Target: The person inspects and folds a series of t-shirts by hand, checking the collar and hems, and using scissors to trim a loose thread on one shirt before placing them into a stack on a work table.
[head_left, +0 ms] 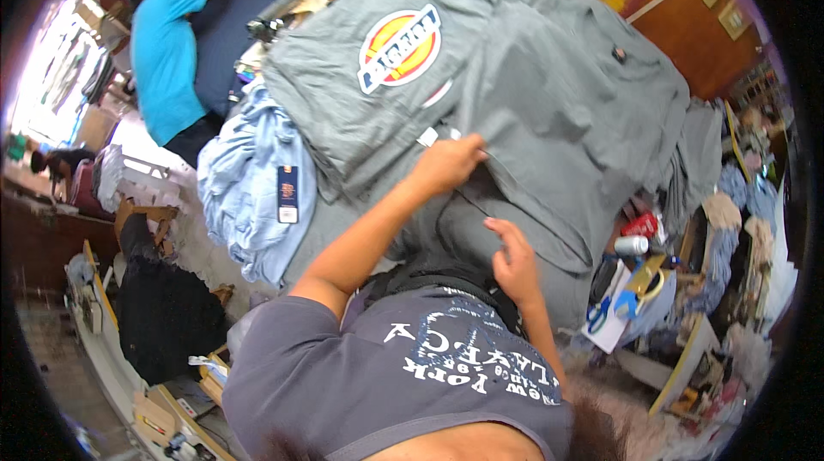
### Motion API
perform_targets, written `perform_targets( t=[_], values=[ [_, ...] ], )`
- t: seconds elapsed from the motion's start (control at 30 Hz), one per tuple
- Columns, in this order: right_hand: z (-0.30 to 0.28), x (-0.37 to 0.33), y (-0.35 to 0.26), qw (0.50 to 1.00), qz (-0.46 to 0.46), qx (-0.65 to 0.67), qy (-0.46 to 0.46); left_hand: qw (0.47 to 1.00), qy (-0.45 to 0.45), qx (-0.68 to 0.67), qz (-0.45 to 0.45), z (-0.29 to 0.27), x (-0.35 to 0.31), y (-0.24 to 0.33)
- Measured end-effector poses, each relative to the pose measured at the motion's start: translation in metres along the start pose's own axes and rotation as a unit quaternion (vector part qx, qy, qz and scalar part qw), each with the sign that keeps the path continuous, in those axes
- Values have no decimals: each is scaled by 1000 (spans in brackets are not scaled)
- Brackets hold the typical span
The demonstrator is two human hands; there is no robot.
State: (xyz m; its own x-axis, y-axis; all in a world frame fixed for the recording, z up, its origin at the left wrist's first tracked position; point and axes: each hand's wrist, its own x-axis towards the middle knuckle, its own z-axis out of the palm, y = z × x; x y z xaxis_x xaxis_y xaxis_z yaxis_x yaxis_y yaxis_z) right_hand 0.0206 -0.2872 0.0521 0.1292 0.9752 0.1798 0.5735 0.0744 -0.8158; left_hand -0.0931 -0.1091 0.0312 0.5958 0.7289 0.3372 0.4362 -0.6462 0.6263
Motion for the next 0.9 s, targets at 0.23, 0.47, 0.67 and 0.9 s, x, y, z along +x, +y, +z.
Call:
perform_targets(
  t=[0.23, 0.47, 0.67, 0.9],
  values=[
    [17, 83, 68, 988, 66, 129, 57, 921, -181, -340, 57, -101, -19, 64],
    [-48, 64, 4, 947, -9, 314, 74, 984, -169, 13, -64, -99, -30, 53],
    [-41, 67, -8, 963, 3, 270, -26, 892, -419, -168, 15, 28, -5, 77],
    [-84, 87, -21, 925, -41, 343, 162, 936, -112, -331, -47, -6, 18, 102]
  ],
)
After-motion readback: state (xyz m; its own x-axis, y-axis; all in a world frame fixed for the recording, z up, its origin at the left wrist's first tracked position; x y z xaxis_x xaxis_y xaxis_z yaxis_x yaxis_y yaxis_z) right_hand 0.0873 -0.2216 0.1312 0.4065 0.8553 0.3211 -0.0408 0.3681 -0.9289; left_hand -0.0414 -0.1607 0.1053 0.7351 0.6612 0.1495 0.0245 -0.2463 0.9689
